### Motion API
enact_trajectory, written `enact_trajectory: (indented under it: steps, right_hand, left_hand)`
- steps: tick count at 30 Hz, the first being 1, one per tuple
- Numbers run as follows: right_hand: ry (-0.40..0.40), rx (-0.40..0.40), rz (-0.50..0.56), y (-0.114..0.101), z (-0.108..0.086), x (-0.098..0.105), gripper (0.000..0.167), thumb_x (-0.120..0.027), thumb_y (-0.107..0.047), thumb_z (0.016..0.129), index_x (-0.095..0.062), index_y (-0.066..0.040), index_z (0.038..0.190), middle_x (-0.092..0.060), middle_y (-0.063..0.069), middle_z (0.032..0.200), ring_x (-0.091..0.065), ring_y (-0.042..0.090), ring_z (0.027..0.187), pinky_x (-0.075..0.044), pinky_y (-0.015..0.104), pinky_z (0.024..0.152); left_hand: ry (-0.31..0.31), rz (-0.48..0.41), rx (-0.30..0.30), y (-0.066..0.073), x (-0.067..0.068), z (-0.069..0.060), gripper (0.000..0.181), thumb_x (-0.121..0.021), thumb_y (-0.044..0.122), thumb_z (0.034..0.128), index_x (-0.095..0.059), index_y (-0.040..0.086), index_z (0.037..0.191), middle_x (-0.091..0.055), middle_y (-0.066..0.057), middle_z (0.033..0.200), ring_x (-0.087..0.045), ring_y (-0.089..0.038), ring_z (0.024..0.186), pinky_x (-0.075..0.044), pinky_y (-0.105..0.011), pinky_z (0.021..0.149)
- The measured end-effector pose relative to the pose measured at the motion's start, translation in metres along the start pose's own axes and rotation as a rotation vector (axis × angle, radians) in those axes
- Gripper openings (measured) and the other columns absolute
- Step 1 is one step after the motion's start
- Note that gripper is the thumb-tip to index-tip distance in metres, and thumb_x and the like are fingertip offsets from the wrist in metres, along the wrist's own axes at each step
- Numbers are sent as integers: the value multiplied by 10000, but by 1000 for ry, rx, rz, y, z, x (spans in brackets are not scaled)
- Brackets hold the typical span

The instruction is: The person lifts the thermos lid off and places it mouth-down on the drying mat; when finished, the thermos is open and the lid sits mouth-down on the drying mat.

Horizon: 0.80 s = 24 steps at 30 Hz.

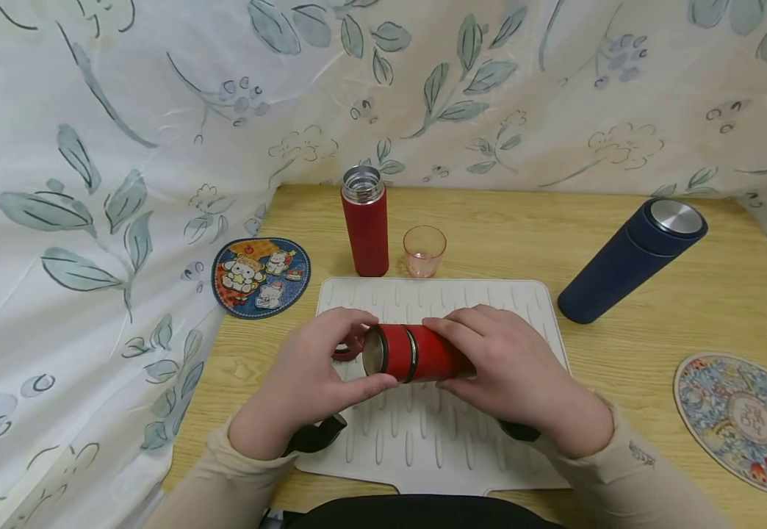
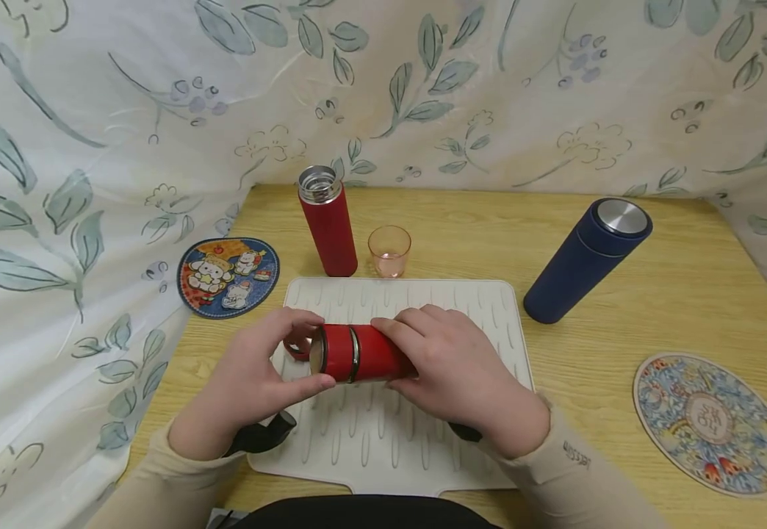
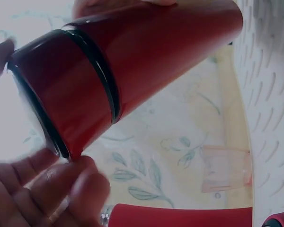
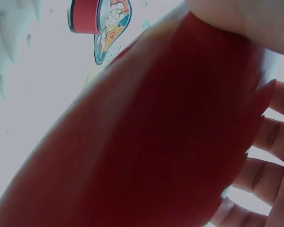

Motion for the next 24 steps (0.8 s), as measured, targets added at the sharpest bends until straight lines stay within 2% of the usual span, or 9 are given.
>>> enact_trajectory:
  steps: [2,4,5,7,10,13,16,19,24]
  right_hand:
    - [-12,-6,5,-1,0,0,798,-1090,-271,641,-751,-116,1347,-782,23,1121,-744,218,1007,-657,450,851]
    - [-20,-13,6,-1,-1,0,802,-1087,-275,644,-746,-114,1352,-781,21,1124,-741,218,1005,-654,445,847]
    - [-21,-16,2,0,-1,0,804,-1086,-277,644,-745,-112,1353,-781,21,1126,-740,218,1001,-653,443,848]
    - [-19,-24,-6,1,-1,-1,815,-1091,-281,632,-745,-104,1349,-779,25,1119,-740,221,990,-652,444,851]
    - [-15,-34,-19,3,-2,0,825,-1095,-281,619,-748,-99,1344,-779,30,1113,-740,224,983,-653,446,864]
    - [-17,-40,-23,4,-3,0,827,-1096,-279,619,-749,-99,1347,-778,31,1113,-739,225,994,-654,448,874]
    - [-18,-38,-22,4,-2,0,818,-1091,-277,632,-747,-103,1353,-777,29,1122,-738,224,1007,-654,445,883]
    - [-12,-34,-25,3,-2,0,815,-1090,-278,635,-745,-107,1353,-778,30,1129,-738,228,1011,-654,446,885]
    - [-9,-27,-29,1,-2,0,809,-1087,-287,641,-743,-113,1352,-780,28,1131,-739,227,1009,-655,449,879]
  left_hand:
    - [-6,7,87,-1,-1,1,556,-939,409,859,-715,120,1277,-758,10,994,-723,-162,870,-675,-374,765]
    - [-8,22,123,-2,-1,1,583,-921,448,864,-698,118,1290,-763,-4,1016,-732,-179,912,-673,-399,771]
    - [-2,32,118,-2,-1,1,618,-927,454,853,-688,117,1312,-767,-18,1074,-737,-197,972,-670,-416,798]
    - [10,30,50,-3,0,1,706,-969,409,818,-665,105,1379,-754,-64,1248,-725,-241,1128,-665,-463,890]
    - [18,48,-133,-3,2,-1,789,-1023,291,774,-650,119,1447,-661,-103,1510,-650,-287,1357,-636,-502,1002]
    - [14,71,-315,-3,1,-3,755,-1024,134,762,-679,129,1434,-625,-124,1575,-623,-316,1421,-621,-503,1057]
    - [20,76,-377,-4,-1,-3,684,-985,45,783,-702,140,1399,-646,-128,1550,-652,-305,1378,-624,-489,1061]
    - [29,54,-360,-4,-2,-3,646,-968,31,788,-719,137,1375,-669,-132,1507,-677,-289,1296,-653,-448,987]
    - [52,-18,-226,-4,-1,-4,647,-993,137,794,-723,111,1381,-703,-116,1411,-692,-263,1226,-678,-363,861]
Point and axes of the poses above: each hand's wrist, its own z-axis towards the middle knuckle, its own x-axis out of the back of the hand, y = z × x, the point moved 2 cm from there along z, towards the middle knuckle
